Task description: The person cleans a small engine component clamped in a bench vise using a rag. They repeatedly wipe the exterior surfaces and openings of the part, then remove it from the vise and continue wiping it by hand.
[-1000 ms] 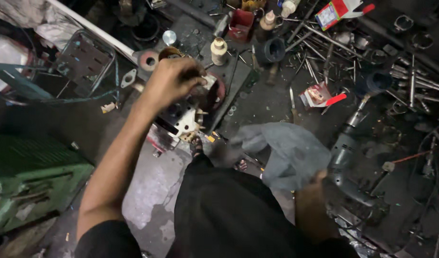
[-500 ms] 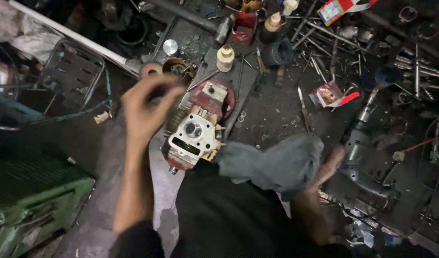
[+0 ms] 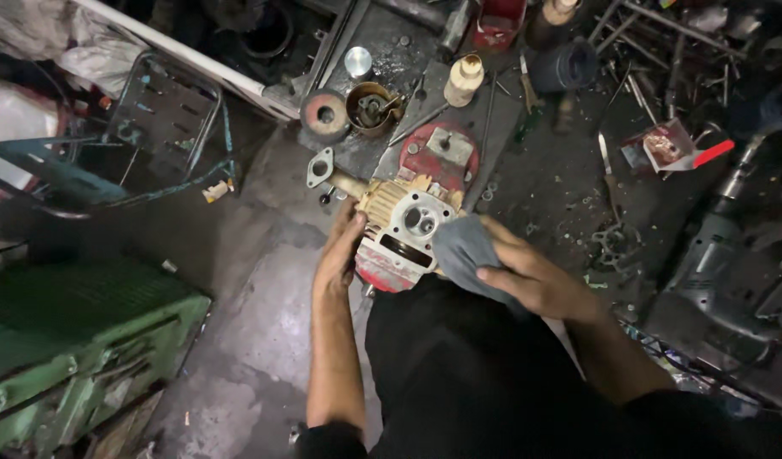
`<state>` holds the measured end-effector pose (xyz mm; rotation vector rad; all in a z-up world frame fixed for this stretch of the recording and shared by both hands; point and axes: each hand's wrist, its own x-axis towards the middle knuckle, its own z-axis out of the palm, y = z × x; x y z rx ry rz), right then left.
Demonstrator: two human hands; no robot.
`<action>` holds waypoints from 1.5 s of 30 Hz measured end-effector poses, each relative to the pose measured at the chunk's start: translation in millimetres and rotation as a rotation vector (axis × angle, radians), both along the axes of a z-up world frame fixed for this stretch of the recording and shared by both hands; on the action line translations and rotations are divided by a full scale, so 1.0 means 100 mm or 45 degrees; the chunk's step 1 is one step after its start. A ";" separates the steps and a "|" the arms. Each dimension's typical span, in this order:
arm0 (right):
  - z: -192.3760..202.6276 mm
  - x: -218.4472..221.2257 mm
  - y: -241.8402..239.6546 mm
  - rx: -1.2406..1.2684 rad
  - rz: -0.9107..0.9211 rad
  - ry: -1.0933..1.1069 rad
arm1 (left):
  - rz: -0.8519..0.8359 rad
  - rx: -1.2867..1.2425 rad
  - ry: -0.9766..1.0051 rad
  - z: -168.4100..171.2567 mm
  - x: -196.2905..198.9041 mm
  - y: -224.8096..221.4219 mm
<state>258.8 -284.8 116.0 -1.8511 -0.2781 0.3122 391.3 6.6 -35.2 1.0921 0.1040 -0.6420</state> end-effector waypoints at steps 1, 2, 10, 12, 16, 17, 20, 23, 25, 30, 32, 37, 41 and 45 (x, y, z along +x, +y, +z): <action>0.07 0.06 0.06 -0.025 -0.021 -0.008 | 0.018 0.005 0.032 0.04 0.01 -0.02; 0.13 0.10 0.12 -0.049 -0.043 -0.016 | 0.035 0.009 0.063 0.10 0.02 -0.02; 0.47 0.25 0.35 -0.368 -0.100 0.004 | 0.008 -0.063 -0.102 0.38 0.03 -0.10; 0.51 0.28 0.38 -0.677 -0.057 0.131 | 0.004 -0.116 -0.078 0.38 0.05 -0.12; 0.47 0.34 0.49 -0.560 -0.121 -0.511 | 0.016 -0.228 0.038 0.34 0.04 -0.17; 0.44 0.34 0.54 -0.625 -0.130 -0.517 | 0.020 -0.245 0.060 0.33 0.04 -0.19; 0.39 0.39 0.70 -0.894 -0.107 -0.475 | 0.073 -0.273 0.095 0.31 0.06 -0.24; 0.48 0.53 0.88 -1.041 -0.117 -0.567 | 0.118 -0.211 0.141 0.32 0.05 -0.25; 0.65 0.68 0.95 -1.148 -0.080 -0.610 | 0.116 -0.197 0.127 0.32 0.05 -0.23; 1.03 0.93 0.57 -0.882 0.130 -0.724 | 0.104 -0.280 0.095 0.29 0.01 -0.22; 0.98 0.89 0.22 -0.563 0.235 -0.415 | 0.099 -0.260 0.077 0.34 0.09 -0.19; 0.11 0.25 -0.42 -0.042 -0.075 -0.080 | 0.432 0.527 -0.492 0.69 -0.26 -0.17; -0.58 -0.17 -0.20 0.692 -0.548 0.086 | 0.732 0.740 -1.121 1.22 -0.79 -0.35; -0.65 -0.32 0.23 1.257 -0.767 -0.151 | 0.219 0.455 -1.501 1.53 -1.07 -0.73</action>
